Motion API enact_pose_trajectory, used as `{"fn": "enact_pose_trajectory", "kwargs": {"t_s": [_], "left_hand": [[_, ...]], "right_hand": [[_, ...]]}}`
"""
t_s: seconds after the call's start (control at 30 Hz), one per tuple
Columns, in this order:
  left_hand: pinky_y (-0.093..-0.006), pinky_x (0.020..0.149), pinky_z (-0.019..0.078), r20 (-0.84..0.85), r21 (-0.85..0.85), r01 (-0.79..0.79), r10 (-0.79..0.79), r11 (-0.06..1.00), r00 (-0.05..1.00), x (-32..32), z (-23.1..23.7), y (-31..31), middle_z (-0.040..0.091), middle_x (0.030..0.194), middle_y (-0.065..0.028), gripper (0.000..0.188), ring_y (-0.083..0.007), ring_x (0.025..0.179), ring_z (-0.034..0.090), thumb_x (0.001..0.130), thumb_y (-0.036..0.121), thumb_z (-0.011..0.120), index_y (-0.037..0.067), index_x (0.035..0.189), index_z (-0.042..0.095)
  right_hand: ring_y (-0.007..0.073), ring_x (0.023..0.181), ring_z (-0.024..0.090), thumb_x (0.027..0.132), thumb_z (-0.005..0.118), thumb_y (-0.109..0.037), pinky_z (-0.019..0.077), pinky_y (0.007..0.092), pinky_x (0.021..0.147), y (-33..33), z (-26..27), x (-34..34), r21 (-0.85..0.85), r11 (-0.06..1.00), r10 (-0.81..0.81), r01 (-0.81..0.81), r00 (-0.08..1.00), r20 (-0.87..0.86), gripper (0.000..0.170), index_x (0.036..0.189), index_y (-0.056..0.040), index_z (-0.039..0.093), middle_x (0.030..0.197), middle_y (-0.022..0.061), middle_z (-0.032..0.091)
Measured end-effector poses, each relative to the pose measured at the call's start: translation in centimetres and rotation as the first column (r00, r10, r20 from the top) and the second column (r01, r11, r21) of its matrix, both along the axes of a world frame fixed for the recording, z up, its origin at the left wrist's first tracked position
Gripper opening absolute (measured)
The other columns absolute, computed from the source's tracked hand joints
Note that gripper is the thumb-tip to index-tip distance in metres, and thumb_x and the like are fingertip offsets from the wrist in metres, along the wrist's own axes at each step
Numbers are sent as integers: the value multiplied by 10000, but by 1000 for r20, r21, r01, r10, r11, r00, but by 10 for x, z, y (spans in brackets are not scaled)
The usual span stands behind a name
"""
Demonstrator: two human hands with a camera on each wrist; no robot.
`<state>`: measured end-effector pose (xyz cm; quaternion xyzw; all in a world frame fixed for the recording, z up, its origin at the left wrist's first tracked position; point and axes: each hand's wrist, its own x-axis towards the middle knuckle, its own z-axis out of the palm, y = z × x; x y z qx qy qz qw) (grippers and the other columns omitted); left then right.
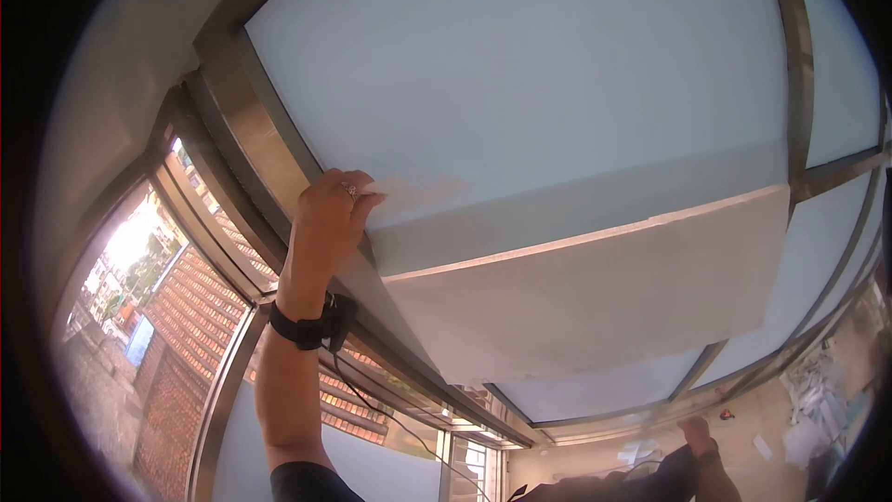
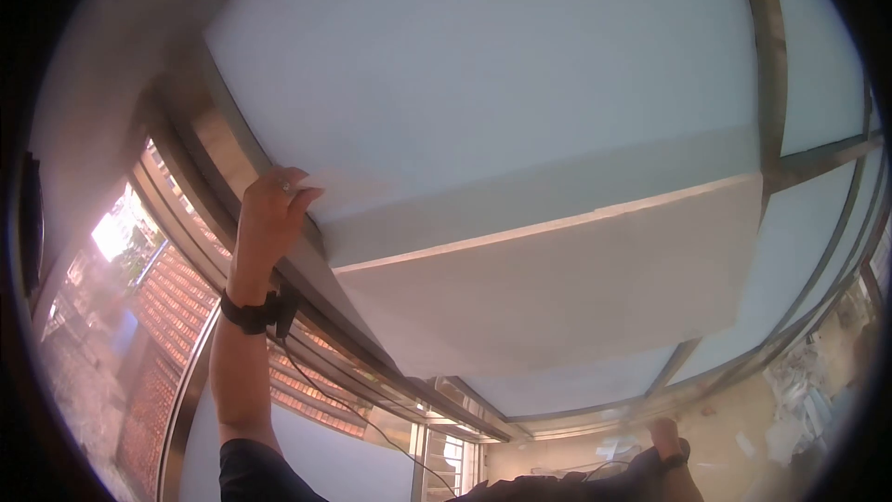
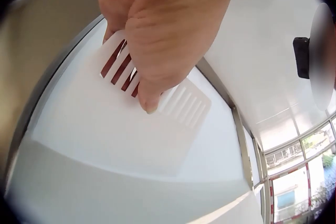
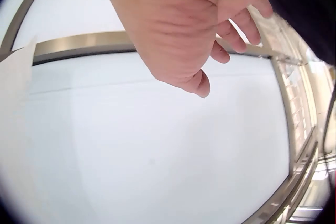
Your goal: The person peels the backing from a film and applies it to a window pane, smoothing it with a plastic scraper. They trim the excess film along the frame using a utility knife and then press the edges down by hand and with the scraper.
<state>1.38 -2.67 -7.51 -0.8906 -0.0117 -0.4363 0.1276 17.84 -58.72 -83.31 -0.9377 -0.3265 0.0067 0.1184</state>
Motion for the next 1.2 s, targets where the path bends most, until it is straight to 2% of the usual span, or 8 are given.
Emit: {"fn": "enact_pose_trajectory", "kwargs": {"t_s": [0.2, 0.27, 0.43, 0.67, 0.73, 0.93, 1.03, 1.2], "left_hand": [[-423, 775, 539, -2, 83, -23, 23, 996, 1000, -14, -15, 15, 696, 962, -165, 214, -372, 885, 667, 850, 176, 735, -4, 961, 705], [-376, 801, 532, 126, -220, -23, 52, 975, 991, -32, -23, -2, 707, 956, -164, 230, -323, 878, 689, 865, 127, 726, -20, 1036, 679], [-350, 769, 542, 482, -648, 239, 145, 723, 864, -87, -131, -18, 691, 1038, -156, 337, -223, 908, 661, 862, 93, 714, -66, 1145, 625], [-310, 756, 529, 435, -885, 381, 181, 267, 882, -143, -301, -24, 668, 970, -87, 245, -169, 853, 630, 848, 44, 685, -39, 1071, 628], [-333, 536, 526, -33, -912, -143, 278, 385, 960, -152, -281, -49, 724, 765, -120, 232, -194, 652, 669, 905, 197, 674, -33, 899, 708], [-352, 598, 530, 89, -822, 16, 102, 569, 991, -147, -282, -58, 723, 747, -96, 140, -214, 650, 675, 861, 136, 684, 9, 898, 729], [-351, 641, 543, 37, -805, 23, 13, 593, 999, -125, -264, -98, 726, 753, -92, 161, -230, 666, 684, 858, 144, 719, 20, 959, 722], [-360, 680, 551, -261, -562, -87, -76, 822, 962, -112, -301, -99, 720, 795, -148, 306, -263, 680, 686, 872, 199, 739, 28, 1120, 686]], "right_hand": [[324, 1161, 569, 868, 625, -218, 471, 446, 985, 127, 127, 16, 623, 738, 262, -261, 961, 92, 218, 1034, -84, 668, 1156, 121, 640], [300, 1228, 535, 885, 628, -213, 450, 468, 1011, 175, 245, -12, 796, 426, 394, 430, 704, -591, 209, 1058, -98, 650, 1246, 85, 615], [231, 1297, 463, 1001, 524, -165, 396, 523, 1074, 228, 255, 12, 576, -101, 960, 811, 231, -157, 417, 1414, -113, 494, 1352, 41, 538], [242, 1257, 559, 970, 606, -223, 437, 456, 1053, 232, 322, 5, 543, -181, 876, 820, 385, -290, 384, 1326, -87, 553, 1332, 79, 608], [222, 1202, 592, 953, 649, -184, 476, 388, 1005, 235, 305, 6, 820, -136, 574, 556, 719, -393, 412, 1322, -36, 542, 1289, 99, 623], [122, 999, 586, 935, 698, -165, 490, 303, 872, 222, 351, -20, 793, 160, 328, 588, 726, -605, 336, 1218, -32, 574, 1078, 25, 631], [112, 924, 577, 930, 706, -161, 487, 285, 815, 232, 337, -28, 788, -7, 335, 616, 744, -578, 278, 1161, -42, 608, 1011, 5, 623], [109, 910, 578, 932, 713, -171, 486, 277, 806, 230, 324, -19, 755, 88, 299, 650, 706, -642, 277, 1152, -37, 611, 989, -1, 626]]}}
